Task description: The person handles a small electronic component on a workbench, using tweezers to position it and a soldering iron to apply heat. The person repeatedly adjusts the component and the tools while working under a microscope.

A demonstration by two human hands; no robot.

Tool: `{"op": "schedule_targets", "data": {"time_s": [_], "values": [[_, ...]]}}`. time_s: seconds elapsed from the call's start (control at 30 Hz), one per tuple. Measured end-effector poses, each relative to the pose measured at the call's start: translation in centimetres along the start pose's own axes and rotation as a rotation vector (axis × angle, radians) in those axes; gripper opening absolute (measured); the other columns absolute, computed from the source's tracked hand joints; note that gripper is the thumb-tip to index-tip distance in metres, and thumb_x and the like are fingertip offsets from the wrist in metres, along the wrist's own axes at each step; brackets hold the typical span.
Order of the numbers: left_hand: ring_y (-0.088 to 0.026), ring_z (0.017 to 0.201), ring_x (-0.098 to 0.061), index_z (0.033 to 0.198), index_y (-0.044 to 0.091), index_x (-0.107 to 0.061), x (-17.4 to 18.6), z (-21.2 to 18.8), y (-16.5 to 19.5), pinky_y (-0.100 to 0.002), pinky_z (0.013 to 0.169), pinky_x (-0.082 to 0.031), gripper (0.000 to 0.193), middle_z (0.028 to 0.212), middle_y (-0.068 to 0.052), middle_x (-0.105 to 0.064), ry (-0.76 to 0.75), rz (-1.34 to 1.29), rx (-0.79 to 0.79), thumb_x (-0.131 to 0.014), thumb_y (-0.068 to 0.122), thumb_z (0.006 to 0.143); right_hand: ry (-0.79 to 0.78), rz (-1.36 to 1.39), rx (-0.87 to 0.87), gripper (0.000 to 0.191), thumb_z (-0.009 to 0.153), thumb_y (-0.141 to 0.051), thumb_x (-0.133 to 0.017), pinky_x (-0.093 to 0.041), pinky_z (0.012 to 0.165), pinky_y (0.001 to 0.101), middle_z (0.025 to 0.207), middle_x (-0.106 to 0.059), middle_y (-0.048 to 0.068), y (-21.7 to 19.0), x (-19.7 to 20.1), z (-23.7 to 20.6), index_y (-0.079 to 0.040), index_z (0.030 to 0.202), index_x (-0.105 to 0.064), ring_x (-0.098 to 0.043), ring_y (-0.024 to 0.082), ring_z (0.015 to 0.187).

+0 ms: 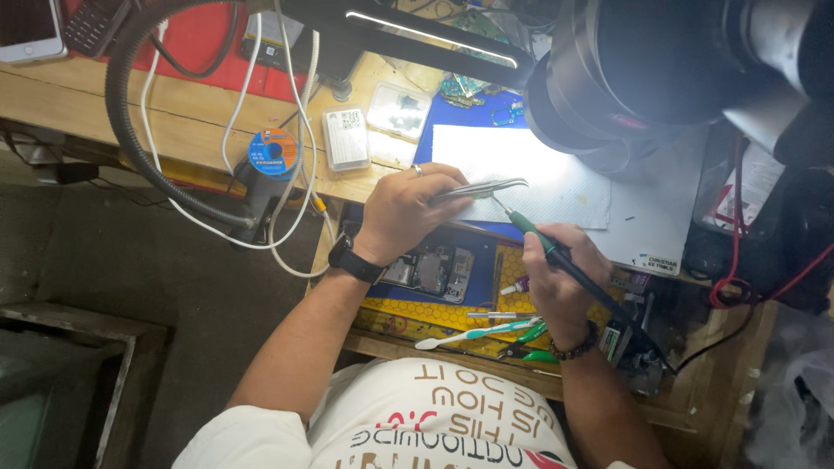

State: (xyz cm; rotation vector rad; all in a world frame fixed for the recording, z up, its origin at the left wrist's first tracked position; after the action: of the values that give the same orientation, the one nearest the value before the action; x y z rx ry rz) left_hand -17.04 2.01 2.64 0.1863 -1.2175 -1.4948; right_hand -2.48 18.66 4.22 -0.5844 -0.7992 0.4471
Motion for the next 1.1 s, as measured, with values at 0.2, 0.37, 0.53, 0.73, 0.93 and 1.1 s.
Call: {"op": "schedule_targets", "data": {"time_s": [0.2, 0.37, 0.53, 0.73, 0.93, 1.1], "values": [[-0.017, 0.079, -0.073, 0.092, 0.01, -0.074, 0.1, 0.0, -0.2, -0.028, 0.07, -0.058, 0.019, 0.096, 0.0, -0.074, 0.008, -0.014, 0.01, -0.084, 0.023, 0.085, 0.008, 0.014, -0.014, 0.016, 0.093, -0.007, -0.074, -0.049, 0.058, 0.0271, 0.081, -0.067, 0.007, 0.2, 0.1, 0.0, -0.002, 0.103, -0.063, -0.062, 0.012, 0.063], [-0.017, 0.078, -0.073, 0.09, 0.01, -0.073, 0.1, -0.2, -0.1, -0.029, 0.068, -0.058, 0.021, 0.095, 0.0, -0.074, 0.02, 0.033, 0.012, -0.086, 0.025, 0.083, -0.048, -0.03, 0.114, 0.022, 0.095, -0.003, -0.074, -0.056, 0.065, 0.0281, 0.096, -0.068, 0.01, -2.2, 0.1, 0.3, -0.004, 0.112, -0.061, -0.068, 0.016, 0.076], [-0.018, 0.078, -0.073, 0.091, 0.009, -0.073, 0.0, -0.2, 0.0, -0.03, 0.068, -0.058, 0.022, 0.095, -0.001, -0.073, 0.023, 0.042, -0.002, -0.086, 0.025, 0.084, -0.072, -0.085, 0.212, 0.027, 0.089, 0.004, -0.079, -0.058, 0.061, 0.0277, 0.098, -0.068, 0.012, -4.4, -0.8, 0.6, -0.001, 0.11, -0.062, -0.07, 0.019, 0.077], [-0.016, 0.078, -0.074, 0.091, 0.009, -0.072, -0.1, -0.1, -0.2, -0.028, 0.067, -0.058, 0.022, 0.094, -0.001, -0.073, 0.011, 0.032, 0.01, -0.086, 0.025, 0.084, -0.061, -0.063, 0.226, 0.029, 0.088, 0.004, -0.08, -0.058, 0.063, 0.0288, 0.098, -0.068, 0.012, -5.1, -1.0, 0.7, -0.003, 0.11, -0.063, -0.07, 0.019, 0.078], [-0.017, 0.078, -0.074, 0.092, 0.009, -0.072, -0.1, -0.1, -0.1, -0.028, 0.068, -0.058, 0.023, 0.095, -0.001, -0.073, 0.012, 0.037, 0.0, -0.086, 0.025, 0.084, -0.093, -0.06, 0.216, 0.03, 0.087, 0.004, -0.081, -0.058, 0.062, 0.0282, 0.1, -0.068, 0.012, -4.8, -1.4, 0.6, -0.003, 0.111, -0.064, -0.069, 0.019, 0.078], [-0.018, 0.079, -0.074, 0.093, 0.008, -0.072, -0.1, -0.1, -0.1, -0.029, 0.068, -0.058, 0.023, 0.095, -0.002, -0.073, 0.002, 0.027, 0.002, -0.086, 0.024, 0.083, -0.11, -0.076, 0.225, 0.032, 0.087, 0.003, -0.081, -0.059, 0.064, 0.0292, 0.101, -0.067, 0.012, -4.6, -1.6, 0.5, -0.004, 0.112, -0.063, -0.069, 0.02, 0.082]]}}
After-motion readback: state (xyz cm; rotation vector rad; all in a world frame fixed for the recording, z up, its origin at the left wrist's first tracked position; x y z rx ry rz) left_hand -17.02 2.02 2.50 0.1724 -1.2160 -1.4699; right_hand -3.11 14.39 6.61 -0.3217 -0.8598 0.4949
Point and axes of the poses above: each hand's wrist, its own z-axis towards the middle knuckle, its own x-axis out of the back of the hand, y = z × x, the point moved 9 cm from there along z, towards the middle knuckle
